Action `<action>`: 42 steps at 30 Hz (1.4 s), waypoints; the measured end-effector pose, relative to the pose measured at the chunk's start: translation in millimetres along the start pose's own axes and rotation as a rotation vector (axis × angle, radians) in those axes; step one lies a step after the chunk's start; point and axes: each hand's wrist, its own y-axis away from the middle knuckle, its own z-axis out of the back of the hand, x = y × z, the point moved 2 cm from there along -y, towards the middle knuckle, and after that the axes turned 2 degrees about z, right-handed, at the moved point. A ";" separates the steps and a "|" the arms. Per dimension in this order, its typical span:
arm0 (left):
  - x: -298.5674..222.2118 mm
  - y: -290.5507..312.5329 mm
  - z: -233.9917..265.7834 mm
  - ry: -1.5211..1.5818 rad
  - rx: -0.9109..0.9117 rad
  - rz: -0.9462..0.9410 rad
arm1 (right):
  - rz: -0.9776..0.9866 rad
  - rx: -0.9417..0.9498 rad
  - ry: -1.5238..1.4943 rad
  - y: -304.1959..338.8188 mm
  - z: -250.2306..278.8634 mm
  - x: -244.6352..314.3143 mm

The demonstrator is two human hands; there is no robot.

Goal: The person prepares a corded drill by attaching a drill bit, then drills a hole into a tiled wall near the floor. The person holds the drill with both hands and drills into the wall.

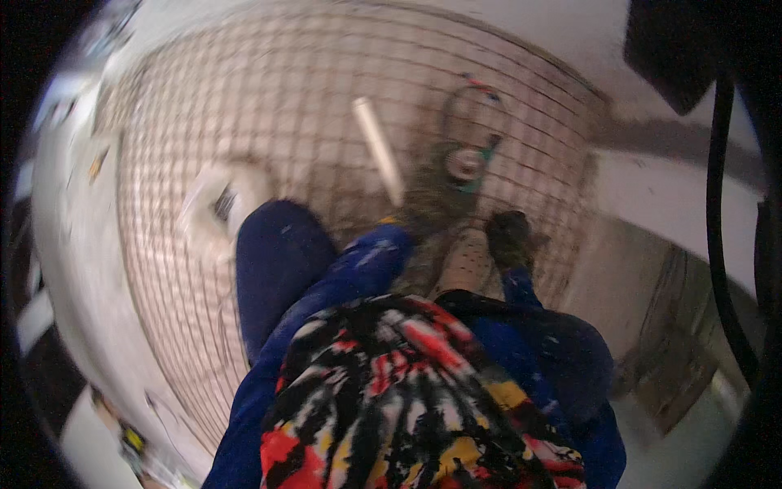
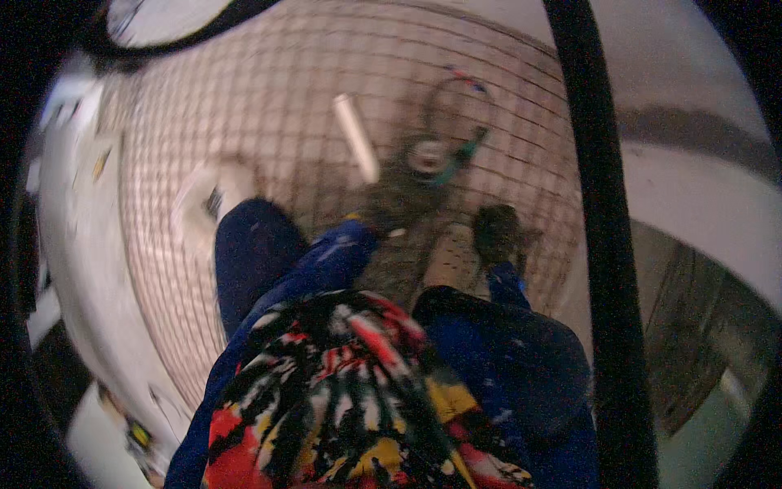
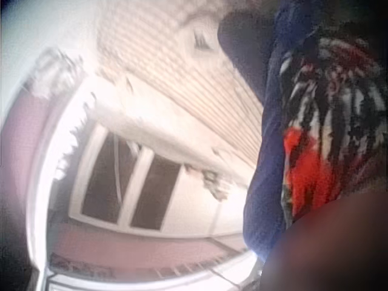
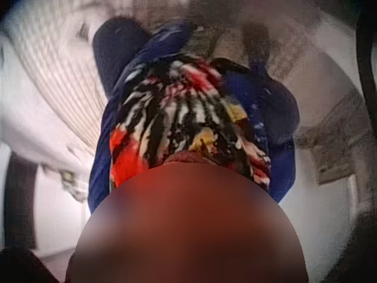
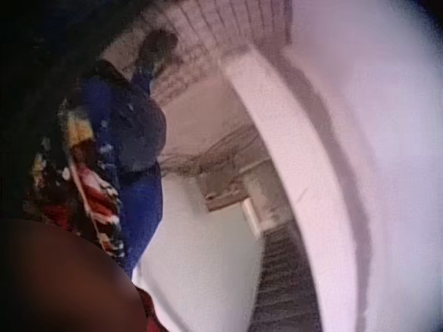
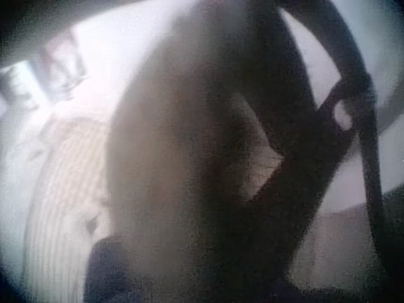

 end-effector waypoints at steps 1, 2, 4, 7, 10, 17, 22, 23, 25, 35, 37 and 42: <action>2.3 -8.0 -1.6 0.009 0.020 0.011 | -0.029 0.005 -0.005 -0.2 -3.0 5.2; 2.5 -13.4 -1.4 0.043 0.018 -0.025 | -0.044 0.000 -0.002 -0.2 -6.7 9.5; 3.2 -18.2 -0.5 0.120 0.008 0.100 | -0.046 -0.092 0.026 2.0 -13.1 12.8; -4.6 -19.7 1.0 0.053 -0.047 0.092 | 0.020 -0.420 0.049 5.8 -13.4 9.7; -9.4 -25.7 -4.0 0.137 -0.092 0.137 | 0.054 -0.352 -0.375 1.6 6.7 3.1; -9.1 -52.8 8.1 -0.039 0.050 0.038 | -0.185 -0.023 -1.979 -19.1 127.4 35.5; -15.2 -61.2 9.3 -0.079 0.151 0.036 | -0.086 -0.020 -1.971 -44.3 148.3 40.2; -17.9 -60.4 8.1 -0.075 0.140 0.025 | -0.074 -0.053 -1.975 -45.7 142.4 38.2; -22.0 -56.3 3.4 -0.080 0.066 -0.002 | -0.119 0.011 -1.989 -43.9 123.1 37.5; -30.6 -51.8 -6.3 0.004 -0.125 -0.038 | 0.317 -0.359 -0.578 -27.3 59.3 57.6; -31.8 -56.6 -9.9 -0.018 -0.106 -0.036 | 0.330 -0.381 -0.384 -24.2 61.3 51.9; -28.7 -80.6 -37.4 -0.018 -0.042 -0.079 | -0.054 -0.055 -1.989 -11.8 87.7 38.8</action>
